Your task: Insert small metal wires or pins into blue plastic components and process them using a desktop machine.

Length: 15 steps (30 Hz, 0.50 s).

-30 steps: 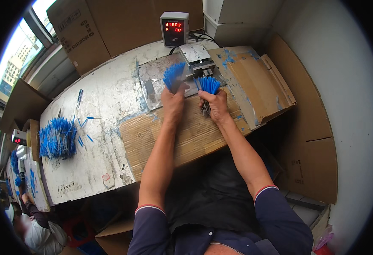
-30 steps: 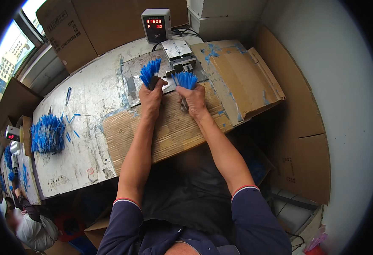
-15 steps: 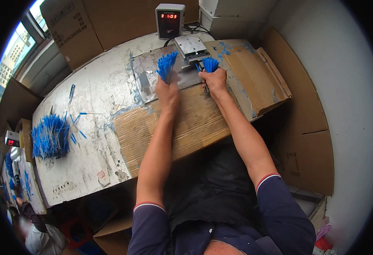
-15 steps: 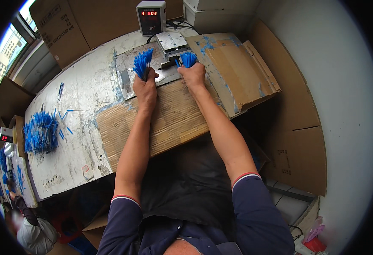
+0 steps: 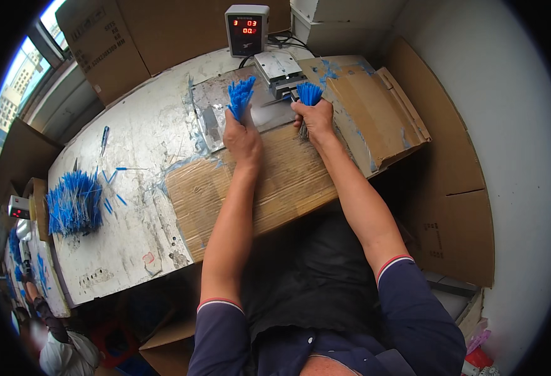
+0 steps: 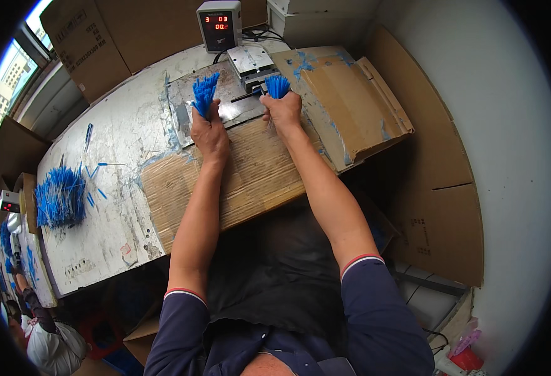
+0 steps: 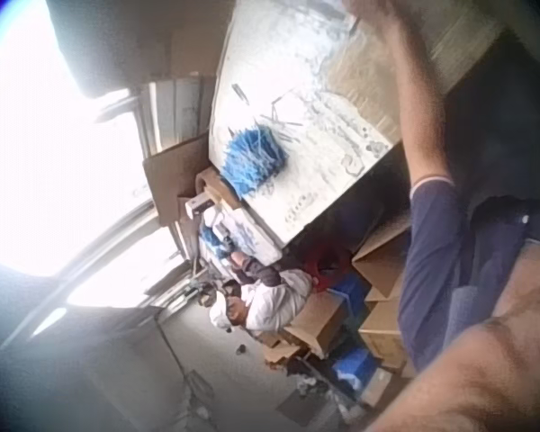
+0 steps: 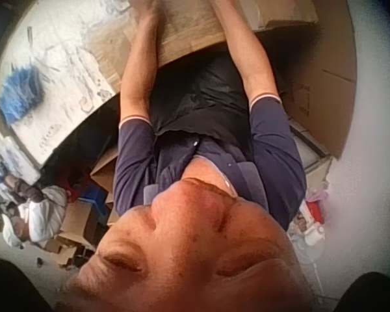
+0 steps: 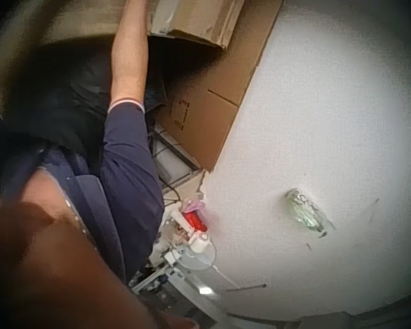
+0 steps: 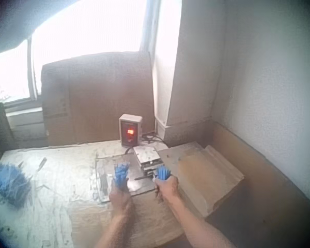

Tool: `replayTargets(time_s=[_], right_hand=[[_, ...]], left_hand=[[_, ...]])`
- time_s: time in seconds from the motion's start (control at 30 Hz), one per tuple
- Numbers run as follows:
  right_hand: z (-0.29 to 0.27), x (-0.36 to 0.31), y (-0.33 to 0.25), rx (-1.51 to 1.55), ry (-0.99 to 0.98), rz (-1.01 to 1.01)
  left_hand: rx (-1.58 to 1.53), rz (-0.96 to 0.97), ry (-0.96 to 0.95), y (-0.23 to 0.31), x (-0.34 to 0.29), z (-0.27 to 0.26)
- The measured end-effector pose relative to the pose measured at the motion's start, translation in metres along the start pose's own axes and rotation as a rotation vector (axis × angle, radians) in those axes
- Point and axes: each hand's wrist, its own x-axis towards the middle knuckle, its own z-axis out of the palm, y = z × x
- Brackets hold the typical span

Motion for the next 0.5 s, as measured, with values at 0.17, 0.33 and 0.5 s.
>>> replayTargets(time_s=[0.17, 0.33, 0.5], right_hand=[[-0.008, -0.005, -0.005, 0.169, -0.157, 0.052], [-0.020, -0.003, 0.000, 0.225, -0.157, 0.049], [-0.024, -0.004, -0.004, 0.289, -0.094, 0.104]], left_hand=[[0.135, 0.068, -0.054, -0.008, 0.004, 0.009], [0.269, 0.196, -0.234, 0.002, 0.005, 0.030], [0.278, 0.186, -0.259, 0.005, 0.004, 0.029]])
